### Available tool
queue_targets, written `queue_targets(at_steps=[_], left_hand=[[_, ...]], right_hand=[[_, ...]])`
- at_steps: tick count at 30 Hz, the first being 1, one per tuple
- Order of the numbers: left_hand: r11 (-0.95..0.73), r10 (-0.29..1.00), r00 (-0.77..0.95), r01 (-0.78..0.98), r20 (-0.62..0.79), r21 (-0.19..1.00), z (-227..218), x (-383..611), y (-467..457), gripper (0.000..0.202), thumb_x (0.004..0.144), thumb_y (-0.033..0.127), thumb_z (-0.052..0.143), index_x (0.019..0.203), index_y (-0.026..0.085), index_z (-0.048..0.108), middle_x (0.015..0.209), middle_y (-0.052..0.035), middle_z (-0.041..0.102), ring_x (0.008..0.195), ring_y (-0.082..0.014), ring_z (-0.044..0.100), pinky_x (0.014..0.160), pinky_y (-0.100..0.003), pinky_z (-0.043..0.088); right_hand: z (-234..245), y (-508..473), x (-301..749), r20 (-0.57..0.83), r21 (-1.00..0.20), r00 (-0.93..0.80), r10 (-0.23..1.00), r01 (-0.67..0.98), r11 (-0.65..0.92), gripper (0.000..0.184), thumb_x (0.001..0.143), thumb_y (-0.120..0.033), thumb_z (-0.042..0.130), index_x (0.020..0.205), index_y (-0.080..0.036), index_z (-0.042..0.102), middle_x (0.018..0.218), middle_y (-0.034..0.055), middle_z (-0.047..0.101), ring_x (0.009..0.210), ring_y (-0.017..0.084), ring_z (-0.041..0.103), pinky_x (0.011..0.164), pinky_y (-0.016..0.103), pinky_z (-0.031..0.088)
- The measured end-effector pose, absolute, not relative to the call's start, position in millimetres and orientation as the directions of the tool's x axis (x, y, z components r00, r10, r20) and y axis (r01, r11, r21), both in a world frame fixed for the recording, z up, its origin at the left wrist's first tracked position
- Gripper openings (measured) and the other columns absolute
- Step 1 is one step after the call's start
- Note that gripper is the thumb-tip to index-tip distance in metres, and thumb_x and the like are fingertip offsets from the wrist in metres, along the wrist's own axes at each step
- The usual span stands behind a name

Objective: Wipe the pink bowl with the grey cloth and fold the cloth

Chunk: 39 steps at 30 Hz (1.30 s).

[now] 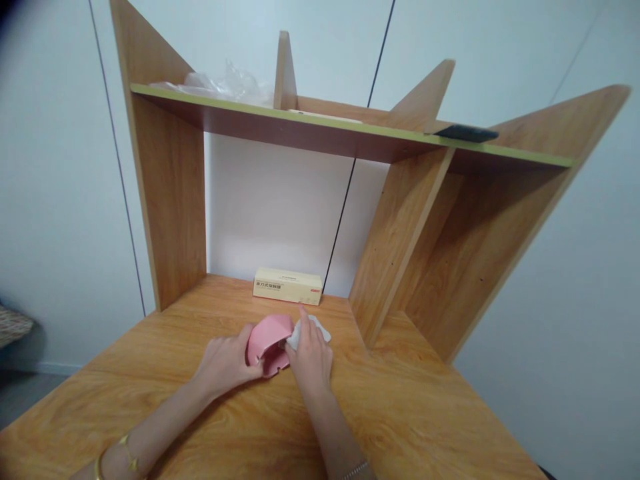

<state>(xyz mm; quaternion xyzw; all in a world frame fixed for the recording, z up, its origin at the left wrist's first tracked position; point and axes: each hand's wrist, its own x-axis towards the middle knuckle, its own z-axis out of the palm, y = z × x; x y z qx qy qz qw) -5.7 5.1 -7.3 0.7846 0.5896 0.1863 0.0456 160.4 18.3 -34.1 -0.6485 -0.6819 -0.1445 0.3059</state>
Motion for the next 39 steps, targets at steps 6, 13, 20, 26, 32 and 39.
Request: queue_targets(at_steps=[6,13,20,26,32,39], left_hand=[[-0.313,0.939,0.194,0.829,0.285,0.463,-17,-11,13,0.056,0.077,0.052,0.044,0.124,0.022,0.038,0.096,-0.0057,0.066,0.086,-0.0258,0.062,0.072,-0.032,0.042],[-0.447,0.893,0.213,0.524,0.397,0.725,-37,-3,17,0.083,0.074,0.047,0.056,0.136,0.017,0.01,0.122,-0.0125,0.051,0.105,-0.0263,0.053,0.084,-0.037,0.042],[-0.473,0.877,0.159,0.448,0.453,0.759,-36,-6,20,0.068,0.071,0.029,0.057,0.129,0.018,0.023,0.114,-0.0088,0.056,0.094,-0.0217,0.058,0.079,-0.031,0.046],[-0.369,0.927,0.21,0.652,0.31,0.663,-24,-4,12,0.071,0.063,0.043,0.063,0.125,0.021,0.036,0.104,-0.0079,0.063,0.089,-0.0277,0.061,0.071,-0.032,0.046],[-0.379,0.923,0.221,0.666,0.316,0.642,-22,1,7,0.067,0.066,0.042,0.06,0.124,0.02,0.038,0.107,-0.0089,0.062,0.09,-0.0269,0.061,0.072,-0.031,0.046],[-0.379,0.923,0.239,0.705,0.302,0.599,-20,-4,10,0.074,0.064,0.038,0.061,0.13,0.02,0.033,0.11,-0.0092,0.061,0.092,-0.0275,0.06,0.075,-0.032,0.045]], right_hand=[[-40,22,165,0.509,-0.329,0.098,0.855,0.94,0.088,0.059,0.08,-0.028,0.047,0.135,-0.018,0.027,0.085,0.0065,0.066,0.075,0.022,0.062,0.062,0.027,0.04],[-50,28,159,0.49,-0.739,0.309,0.815,0.643,0.2,0.053,0.08,-0.026,0.04,0.131,-0.015,0.032,0.107,0.0114,0.061,0.094,0.021,0.058,0.075,0.029,0.044],[-55,32,140,0.409,-0.808,0.254,0.877,0.548,0.218,0.058,0.077,-0.026,0.046,0.131,-0.012,0.03,0.101,0.0103,0.062,0.086,0.019,0.061,0.07,0.026,0.046],[-34,20,155,0.492,-0.339,0.178,0.852,0.941,-0.001,0.063,0.08,-0.029,0.049,0.135,-0.015,0.023,0.076,0.0066,0.066,0.07,0.023,0.062,0.06,0.027,0.041],[-29,16,155,0.49,-0.163,0.108,0.865,0.986,-0.031,0.065,0.082,-0.028,0.047,0.137,-0.016,0.015,0.081,0.0063,0.066,0.075,0.021,0.062,0.063,0.026,0.038],[-38,22,145,0.237,-0.296,0.214,0.948,0.945,-0.14,0.073,0.08,-0.038,0.048,0.138,-0.014,0.011,0.08,0.0084,0.067,0.077,0.025,0.064,0.058,0.028,0.038]])
